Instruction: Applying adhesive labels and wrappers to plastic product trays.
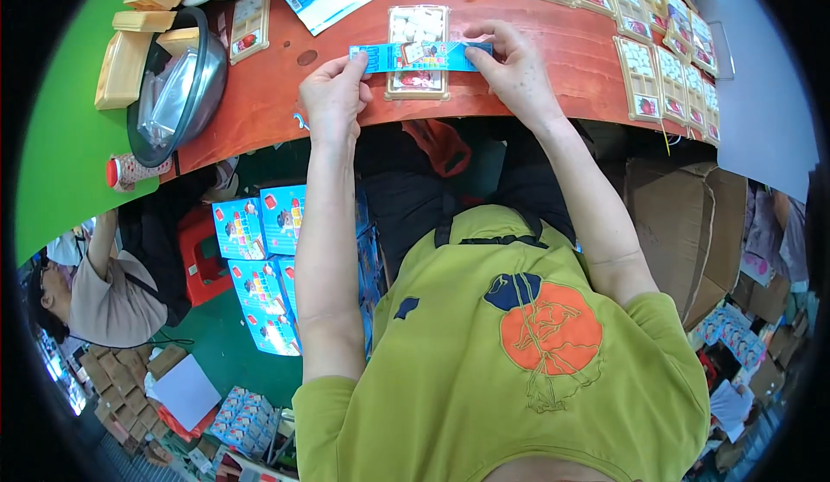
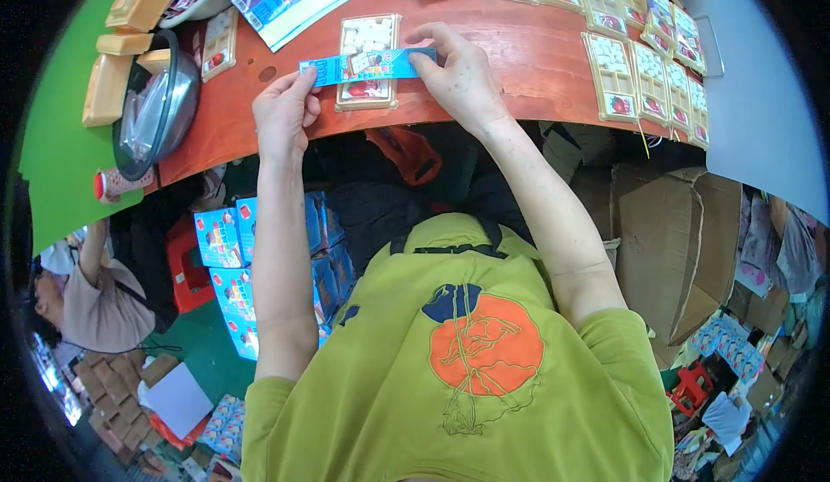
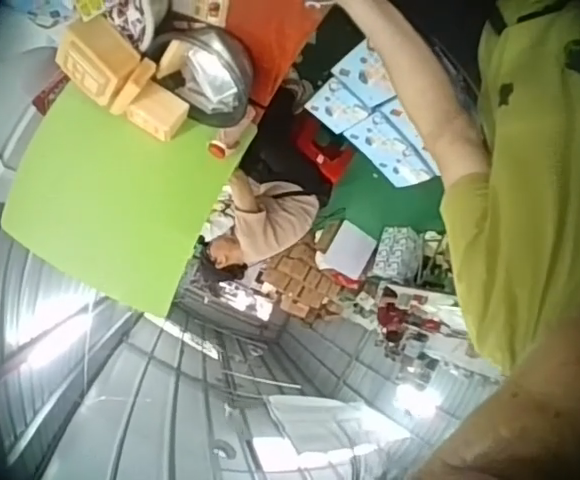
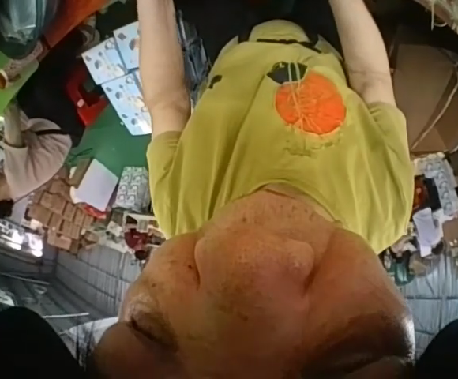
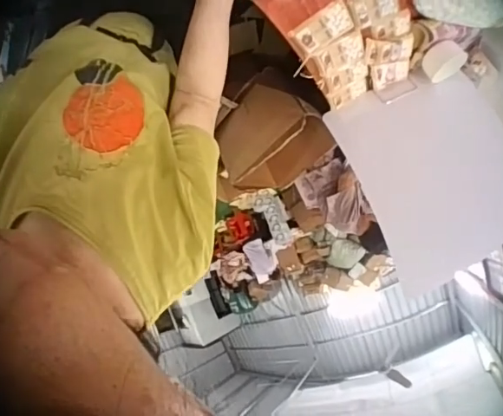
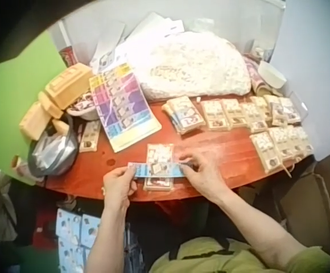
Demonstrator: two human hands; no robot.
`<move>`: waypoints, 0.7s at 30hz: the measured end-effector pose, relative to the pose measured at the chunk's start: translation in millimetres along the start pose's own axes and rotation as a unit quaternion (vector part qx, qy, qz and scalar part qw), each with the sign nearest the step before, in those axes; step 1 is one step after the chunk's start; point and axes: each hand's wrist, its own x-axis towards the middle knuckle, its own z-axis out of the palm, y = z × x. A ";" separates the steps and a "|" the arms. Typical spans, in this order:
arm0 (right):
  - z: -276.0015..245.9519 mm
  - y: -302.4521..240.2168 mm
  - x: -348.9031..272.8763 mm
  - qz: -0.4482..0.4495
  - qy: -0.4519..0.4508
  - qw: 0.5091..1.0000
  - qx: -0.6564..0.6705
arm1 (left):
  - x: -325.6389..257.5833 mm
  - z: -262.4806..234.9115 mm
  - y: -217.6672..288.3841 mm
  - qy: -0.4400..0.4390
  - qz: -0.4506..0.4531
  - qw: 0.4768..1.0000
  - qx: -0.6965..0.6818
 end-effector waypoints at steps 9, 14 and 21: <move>8.4 9.9 1.6 -0.075 0.011 0.996 -0.051 | 4.3 9.3 -1.0 0.015 0.033 0.999 0.022; 12.1 -7.4 -5.6 -0.196 0.002 0.903 -0.382 | 2.5 12.6 -8.8 0.053 0.171 0.960 0.217; 0.6 -4.0 -22.5 -0.231 -0.020 0.884 -0.406 | -36.7 14.5 -19.5 0.103 0.353 0.850 0.376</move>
